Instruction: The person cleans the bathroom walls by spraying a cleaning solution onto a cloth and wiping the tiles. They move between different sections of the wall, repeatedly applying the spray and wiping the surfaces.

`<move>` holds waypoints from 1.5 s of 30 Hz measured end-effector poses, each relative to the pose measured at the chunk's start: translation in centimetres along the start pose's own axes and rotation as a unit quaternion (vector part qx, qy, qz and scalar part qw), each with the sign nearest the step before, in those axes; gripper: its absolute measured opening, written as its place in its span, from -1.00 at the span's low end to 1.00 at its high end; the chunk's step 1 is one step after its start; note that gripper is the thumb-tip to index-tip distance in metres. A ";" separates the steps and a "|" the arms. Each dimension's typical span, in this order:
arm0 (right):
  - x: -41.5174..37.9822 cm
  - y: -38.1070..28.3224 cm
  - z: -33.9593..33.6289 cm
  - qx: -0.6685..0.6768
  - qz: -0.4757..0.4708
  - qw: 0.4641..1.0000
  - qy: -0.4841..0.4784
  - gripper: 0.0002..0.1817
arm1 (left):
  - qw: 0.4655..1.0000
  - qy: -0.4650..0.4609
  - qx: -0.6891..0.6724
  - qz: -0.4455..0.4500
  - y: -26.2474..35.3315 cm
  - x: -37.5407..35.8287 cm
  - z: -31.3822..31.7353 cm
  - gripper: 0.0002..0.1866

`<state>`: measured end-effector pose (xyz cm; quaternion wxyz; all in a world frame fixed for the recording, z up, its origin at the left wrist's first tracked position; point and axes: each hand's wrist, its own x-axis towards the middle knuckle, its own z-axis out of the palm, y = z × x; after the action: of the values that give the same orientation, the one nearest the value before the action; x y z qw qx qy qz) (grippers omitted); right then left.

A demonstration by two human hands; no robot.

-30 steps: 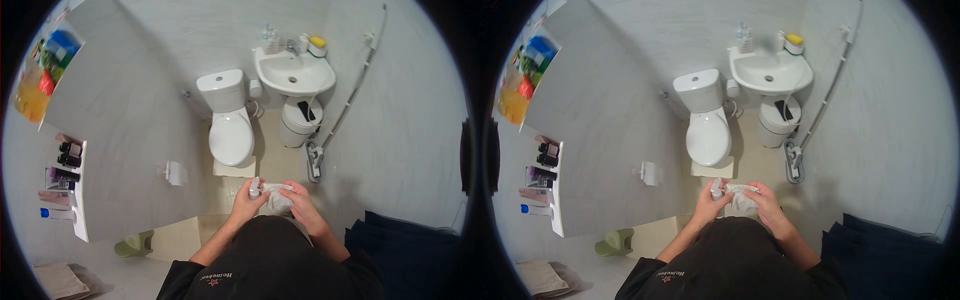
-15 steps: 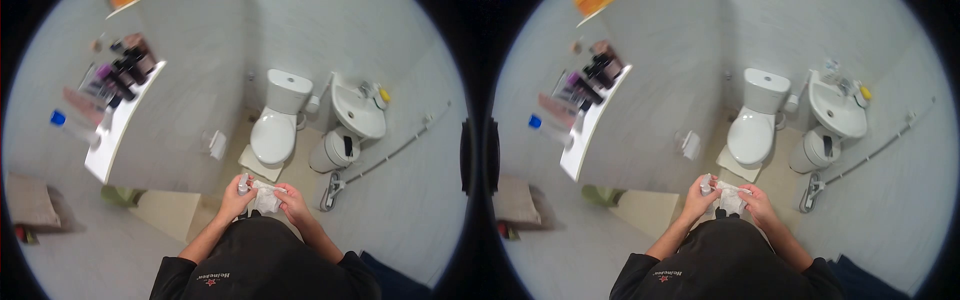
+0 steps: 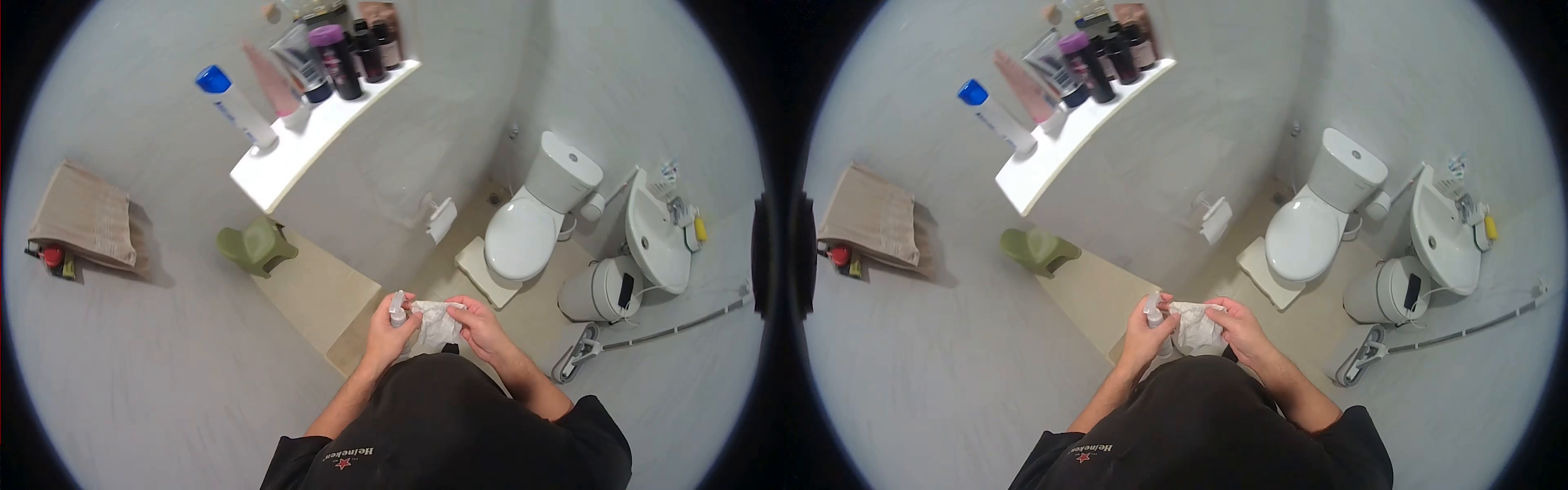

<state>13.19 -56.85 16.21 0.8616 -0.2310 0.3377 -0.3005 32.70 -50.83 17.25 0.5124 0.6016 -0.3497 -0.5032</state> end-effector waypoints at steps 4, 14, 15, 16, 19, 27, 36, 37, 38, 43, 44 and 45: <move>2.5 0.5 3.5 -0.019 0.005 1.000 -0.009 -0.83 | 0.999 0.021 -0.049 -0.009 0.1 0.0 -3.9 -0.64; 11.3 7.3 13.0 0.002 -0.007 1.000 0.028 -0.80 | 0.995 0.007 -0.095 -0.007 0.7 3.9 -20.1 -0.61; 12.1 8.2 13.6 -0.003 -0.008 0.999 0.036 -0.80 | 0.995 0.003 -0.102 -0.010 0.7 4.4 -22.1 -0.61; 12.6 8.9 14.6 0.003 -0.017 0.998 0.052 -0.80 | 0.995 0.006 -0.099 -0.006 0.7 4.8 -24.2 -0.61; 14.8 10.1 18.5 0.013 -0.037 0.996 0.077 -0.78 | 0.997 0.007 -0.079 -0.003 1.6 6.3 -30.4 -0.61; 22.0 13.9 26.3 0.054 -0.029 0.997 0.040 -0.70 | 0.996 0.047 -0.079 0.005 2.1 7.8 -42.0 -0.61; 31.9 14.9 32.0 0.036 0.031 0.999 0.014 -0.67 | 0.982 0.154 -0.097 -0.040 0.6 8.6 -47.6 -0.66; 33.0 15.0 32.4 0.033 0.032 0.999 0.007 -0.68 | 0.982 0.158 -0.088 -0.047 0.9 9.1 -48.0 -0.66; 34.4 15.1 32.9 0.029 0.033 0.999 -0.002 -0.69 | 0.982 0.163 -0.080 -0.052 1.0 9.6 -48.8 -0.66; 42.1 14.8 35.3 0.038 0.047 0.998 -0.024 -0.70 | 0.974 0.217 -0.066 -0.016 2.2 14.3 -52.6 -0.66; 43.9 14.3 35.6 0.046 0.043 0.997 -0.034 -0.70 | 0.971 0.229 -0.069 -0.014 2.6 15.5 -53.2 -0.66; 45.5 13.8 35.9 0.049 0.045 0.997 -0.045 -0.70 | 0.970 0.237 -0.063 -0.009 2.9 16.8 -53.8 -0.66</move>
<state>70.95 -70.70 11.64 0.8988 -0.1861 0.2936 -0.2670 89.03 -53.02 14.17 0.6126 0.6735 -0.1809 -0.3720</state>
